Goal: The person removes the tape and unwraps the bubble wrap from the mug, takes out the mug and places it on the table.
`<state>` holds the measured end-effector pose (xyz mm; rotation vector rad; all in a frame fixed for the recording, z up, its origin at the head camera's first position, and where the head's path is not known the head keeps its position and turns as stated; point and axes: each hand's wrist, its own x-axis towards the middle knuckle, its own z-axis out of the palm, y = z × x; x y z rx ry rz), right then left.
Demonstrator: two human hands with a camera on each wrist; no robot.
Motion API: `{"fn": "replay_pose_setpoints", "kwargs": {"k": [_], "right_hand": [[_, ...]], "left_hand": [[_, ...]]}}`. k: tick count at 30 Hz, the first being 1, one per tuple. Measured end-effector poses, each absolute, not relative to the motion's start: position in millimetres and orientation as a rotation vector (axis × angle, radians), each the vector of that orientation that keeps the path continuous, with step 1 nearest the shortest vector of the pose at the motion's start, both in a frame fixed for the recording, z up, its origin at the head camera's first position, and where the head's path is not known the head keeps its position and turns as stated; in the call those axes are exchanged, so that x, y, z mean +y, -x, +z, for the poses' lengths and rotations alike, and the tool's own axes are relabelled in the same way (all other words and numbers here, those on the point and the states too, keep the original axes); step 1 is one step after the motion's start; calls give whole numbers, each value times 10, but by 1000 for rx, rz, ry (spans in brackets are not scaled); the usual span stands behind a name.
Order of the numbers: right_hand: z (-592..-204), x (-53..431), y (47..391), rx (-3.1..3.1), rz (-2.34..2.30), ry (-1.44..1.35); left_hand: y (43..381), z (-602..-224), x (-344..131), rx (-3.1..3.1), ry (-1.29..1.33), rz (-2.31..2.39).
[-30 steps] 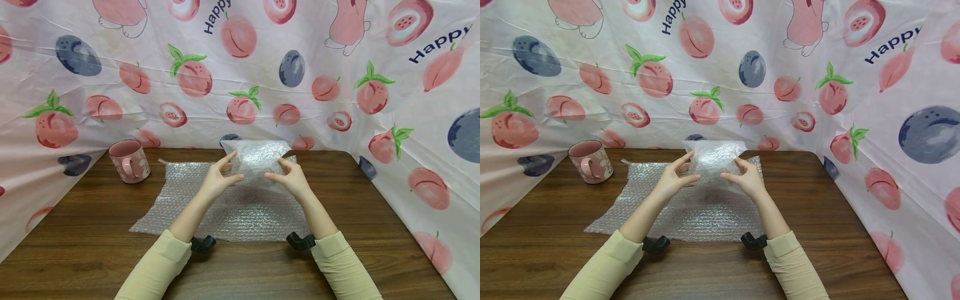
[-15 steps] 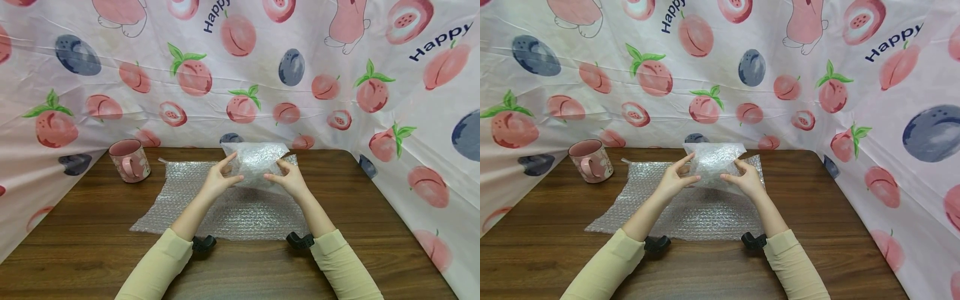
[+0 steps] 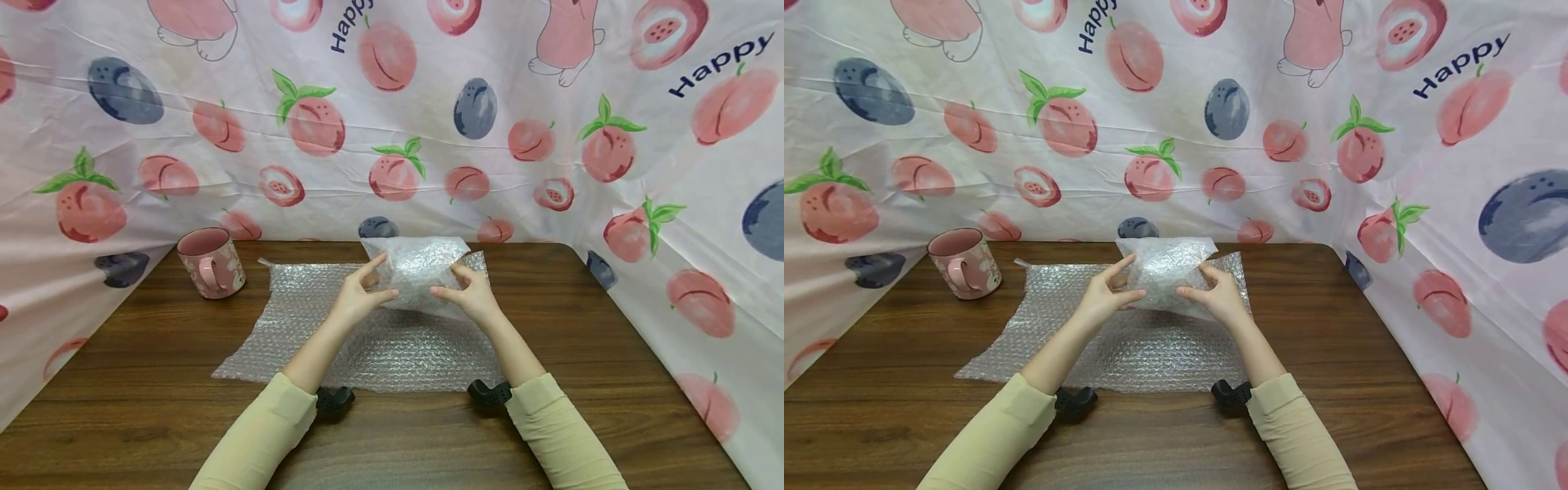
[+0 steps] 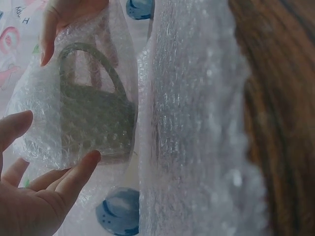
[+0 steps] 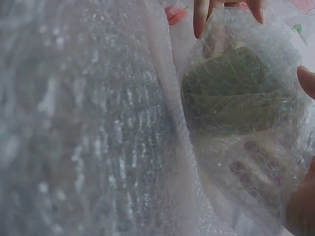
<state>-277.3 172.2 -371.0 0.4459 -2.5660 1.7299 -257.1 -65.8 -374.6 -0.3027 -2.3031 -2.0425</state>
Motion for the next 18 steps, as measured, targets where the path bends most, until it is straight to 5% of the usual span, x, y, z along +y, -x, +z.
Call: {"fn": "replay_pose_setpoints", "kwargs": {"k": [18], "right_hand": [[-3832, 1730, 2808, -2580, 1678, -469]], "left_hand": [[2606, -3843, -674, -2326, 262, -2088]]}}
